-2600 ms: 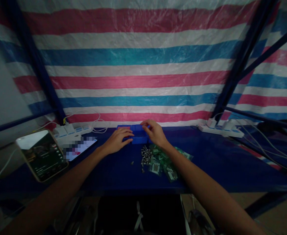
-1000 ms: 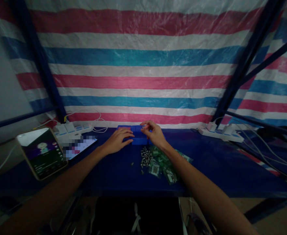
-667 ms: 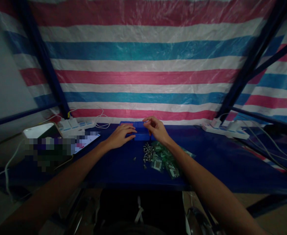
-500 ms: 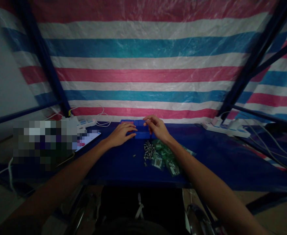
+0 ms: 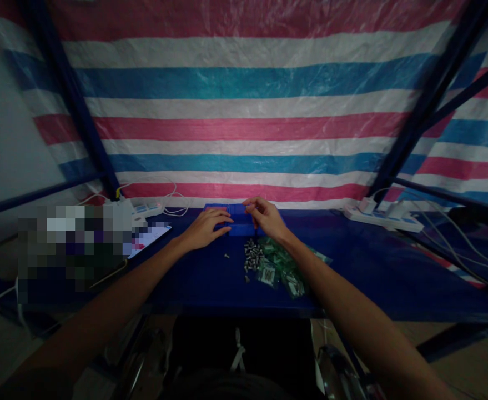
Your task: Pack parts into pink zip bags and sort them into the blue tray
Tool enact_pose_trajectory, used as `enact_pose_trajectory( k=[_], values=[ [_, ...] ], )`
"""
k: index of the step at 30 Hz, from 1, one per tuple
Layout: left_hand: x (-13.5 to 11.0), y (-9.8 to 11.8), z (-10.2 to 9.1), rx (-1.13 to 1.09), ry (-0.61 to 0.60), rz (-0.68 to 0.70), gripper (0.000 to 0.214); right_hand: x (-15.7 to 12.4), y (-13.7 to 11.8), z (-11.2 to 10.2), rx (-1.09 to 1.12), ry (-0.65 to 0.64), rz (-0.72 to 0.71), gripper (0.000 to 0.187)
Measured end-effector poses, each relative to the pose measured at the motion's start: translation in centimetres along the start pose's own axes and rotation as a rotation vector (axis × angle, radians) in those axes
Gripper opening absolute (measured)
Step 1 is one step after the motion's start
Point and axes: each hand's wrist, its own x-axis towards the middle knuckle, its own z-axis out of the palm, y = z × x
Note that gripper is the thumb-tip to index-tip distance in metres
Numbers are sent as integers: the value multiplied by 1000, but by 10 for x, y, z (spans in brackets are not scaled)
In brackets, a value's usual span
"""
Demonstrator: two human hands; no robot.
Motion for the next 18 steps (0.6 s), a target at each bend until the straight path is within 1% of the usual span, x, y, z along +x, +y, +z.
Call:
enact_pose_trajectory(
  k=[7, 11, 14, 18],
  values=[
    [1, -1, 1, -4, 0, 3, 27, -1, -1, 0, -40, 2, -8, 29],
    [1, -1, 2, -1, 9, -1, 28, -2, -1, -1, -72, -9, -26, 29],
    [0, -1, 1, -9, 10, 0, 27, -3, 0, -2, -148, -5, -65, 28],
    [0, 0, 0, -6, 4, 3, 28, -3, 1, -3, -277, 13, -153, 22]
  ],
)
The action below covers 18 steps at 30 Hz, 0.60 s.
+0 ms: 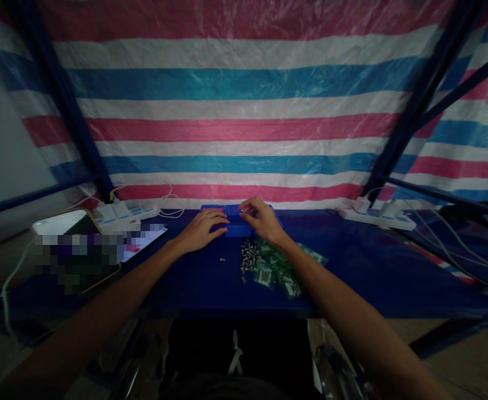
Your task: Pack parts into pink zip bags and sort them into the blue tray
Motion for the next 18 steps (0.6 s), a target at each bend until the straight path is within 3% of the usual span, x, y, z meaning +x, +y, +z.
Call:
enact_pose_trajectory(
  k=[18],
  values=[
    [-1, -1, 2, 12, -7, 5, 29, 1, 1, -4, -235, 0, -170, 11]
  ],
)
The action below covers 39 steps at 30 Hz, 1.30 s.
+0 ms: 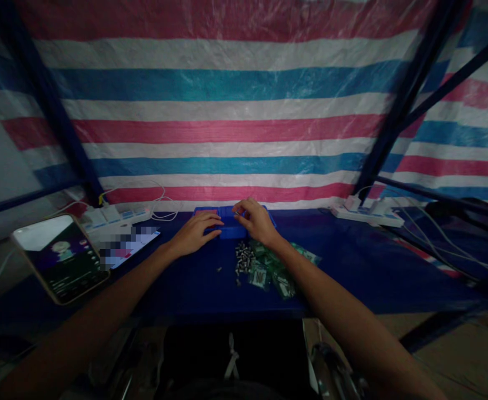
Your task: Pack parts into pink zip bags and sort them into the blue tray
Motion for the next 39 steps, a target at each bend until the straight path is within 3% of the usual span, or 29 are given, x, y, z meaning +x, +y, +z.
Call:
enact_pose_trajectory(
  k=[6, 14, 21, 39],
  values=[
    [0, -1, 1, 3, 16, 14, 30, -1, -6, 0, 45, -13, 19, 13],
    [1, 0, 0, 7, 12, 16, 29, -2, -9, 4, 286, -76, 214, 24],
    [0, 0, 1, 13, 17, 19, 28, 2, -3, 7, 431, -51, 301, 28],
    [-3, 1, 2, -19, 30, 15, 29, -1, -7, 13, 477, -1, 288, 31]
  ],
)
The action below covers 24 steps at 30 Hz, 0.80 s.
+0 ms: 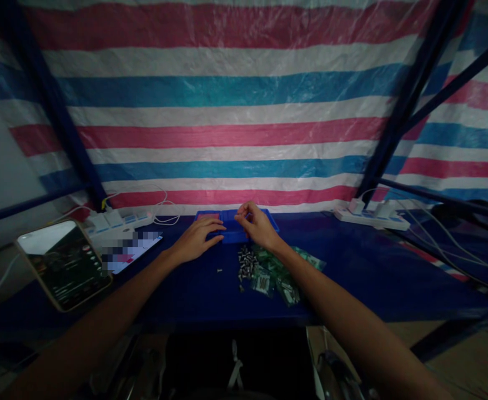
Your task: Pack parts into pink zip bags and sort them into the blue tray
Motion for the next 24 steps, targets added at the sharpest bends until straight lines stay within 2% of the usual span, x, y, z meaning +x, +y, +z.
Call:
enact_pose_trajectory(
  k=[7, 24],
  values=[
    [0, 1, -2, 4, -17, -11, 31, -2, -3, -1, -92, -29, -10, 25],
    [1, 4, -4, 15, -29, 4, 30, -1, -4, -2, -87, -94, 3, 25]
  ],
)
